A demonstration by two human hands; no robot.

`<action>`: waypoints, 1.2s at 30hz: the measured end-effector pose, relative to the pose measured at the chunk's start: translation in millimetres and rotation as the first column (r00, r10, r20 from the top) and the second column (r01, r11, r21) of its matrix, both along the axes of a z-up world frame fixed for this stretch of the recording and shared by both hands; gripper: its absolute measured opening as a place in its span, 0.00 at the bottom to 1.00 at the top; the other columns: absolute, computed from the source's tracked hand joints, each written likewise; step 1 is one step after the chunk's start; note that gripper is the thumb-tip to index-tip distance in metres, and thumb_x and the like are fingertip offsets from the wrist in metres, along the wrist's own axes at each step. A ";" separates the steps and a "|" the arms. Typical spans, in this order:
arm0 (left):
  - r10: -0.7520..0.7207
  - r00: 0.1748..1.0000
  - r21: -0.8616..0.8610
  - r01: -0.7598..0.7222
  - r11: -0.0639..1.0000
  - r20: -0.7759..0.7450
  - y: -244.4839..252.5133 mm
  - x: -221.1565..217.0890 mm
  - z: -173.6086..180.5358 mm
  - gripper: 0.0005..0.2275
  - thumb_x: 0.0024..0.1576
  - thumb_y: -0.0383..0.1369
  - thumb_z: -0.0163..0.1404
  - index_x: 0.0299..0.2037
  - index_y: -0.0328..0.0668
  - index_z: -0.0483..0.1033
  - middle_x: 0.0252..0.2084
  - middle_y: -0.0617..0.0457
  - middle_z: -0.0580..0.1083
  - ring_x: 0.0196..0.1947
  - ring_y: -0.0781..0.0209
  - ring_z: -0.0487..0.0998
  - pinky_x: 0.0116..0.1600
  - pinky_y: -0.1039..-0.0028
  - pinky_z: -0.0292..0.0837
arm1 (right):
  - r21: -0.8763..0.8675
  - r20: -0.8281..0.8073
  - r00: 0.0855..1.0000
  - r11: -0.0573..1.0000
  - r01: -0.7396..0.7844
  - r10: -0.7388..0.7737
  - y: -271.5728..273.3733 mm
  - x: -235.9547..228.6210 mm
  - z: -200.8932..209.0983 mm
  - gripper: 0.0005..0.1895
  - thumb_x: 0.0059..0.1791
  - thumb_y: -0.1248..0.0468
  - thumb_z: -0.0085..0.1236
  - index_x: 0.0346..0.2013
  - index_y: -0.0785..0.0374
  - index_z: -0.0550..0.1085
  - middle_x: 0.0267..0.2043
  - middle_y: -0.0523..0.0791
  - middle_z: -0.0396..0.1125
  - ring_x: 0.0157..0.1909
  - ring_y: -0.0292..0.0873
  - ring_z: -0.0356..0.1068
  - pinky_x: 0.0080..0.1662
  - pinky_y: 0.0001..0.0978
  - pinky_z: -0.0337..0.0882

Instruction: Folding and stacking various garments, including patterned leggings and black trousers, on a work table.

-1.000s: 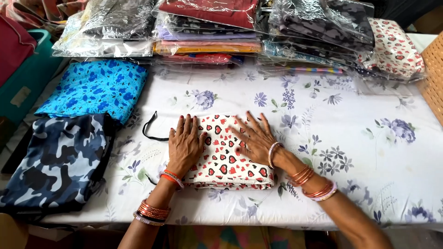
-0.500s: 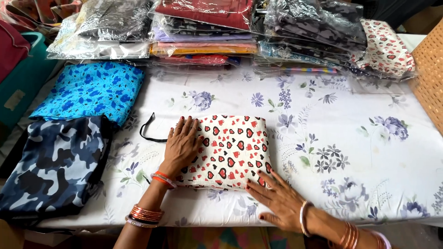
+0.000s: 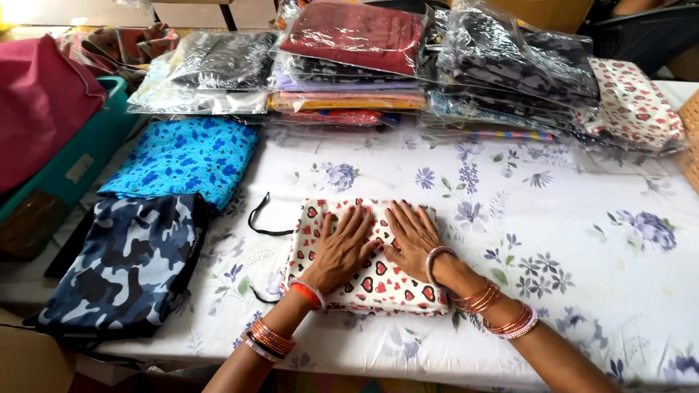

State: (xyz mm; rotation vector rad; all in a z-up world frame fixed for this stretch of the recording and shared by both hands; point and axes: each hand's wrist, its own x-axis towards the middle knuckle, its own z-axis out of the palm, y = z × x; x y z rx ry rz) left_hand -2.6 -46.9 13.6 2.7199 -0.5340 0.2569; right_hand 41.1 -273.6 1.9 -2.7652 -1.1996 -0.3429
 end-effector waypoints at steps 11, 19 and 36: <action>0.480 0.877 0.120 -0.478 0.870 0.007 54.9 -35.4 5.6 0.29 0.64 0.49 0.36 0.75 0.53 0.48 0.77 0.36 0.43 0.75 0.33 0.41 0.73 0.51 0.38 | 0.053 -0.214 0.954 0.973 0.226 -0.210 -14.0 8.1 -16.9 0.44 0.53 0.36 0.33 0.77 0.56 0.41 0.80 0.53 0.31 0.79 0.63 0.25 0.69 0.66 0.27; 0.520 0.848 -0.054 -0.527 0.848 -0.099 77.8 -40.4 -35.6 0.34 0.64 0.46 0.36 0.75 0.30 0.39 0.74 0.33 0.51 0.76 0.41 0.47 0.75 0.54 0.35 | 0.178 -0.237 0.950 0.953 0.246 -0.201 -19.8 12.2 -24.8 0.43 0.52 0.38 0.36 0.77 0.52 0.44 0.81 0.52 0.33 0.80 0.59 0.30 0.71 0.65 0.31; 0.446 0.722 -0.219 -0.624 0.750 -0.529 108.5 7.7 -19.1 0.30 0.47 0.45 0.65 0.49 0.24 0.71 0.37 0.36 0.77 0.30 0.51 0.79 0.32 0.67 0.77 | 0.743 -0.623 0.771 0.405 0.533 0.127 -60.6 66.6 -52.6 0.28 0.57 0.57 0.44 0.71 0.63 0.57 0.72 0.60 0.54 0.70 0.52 0.58 0.67 0.41 0.60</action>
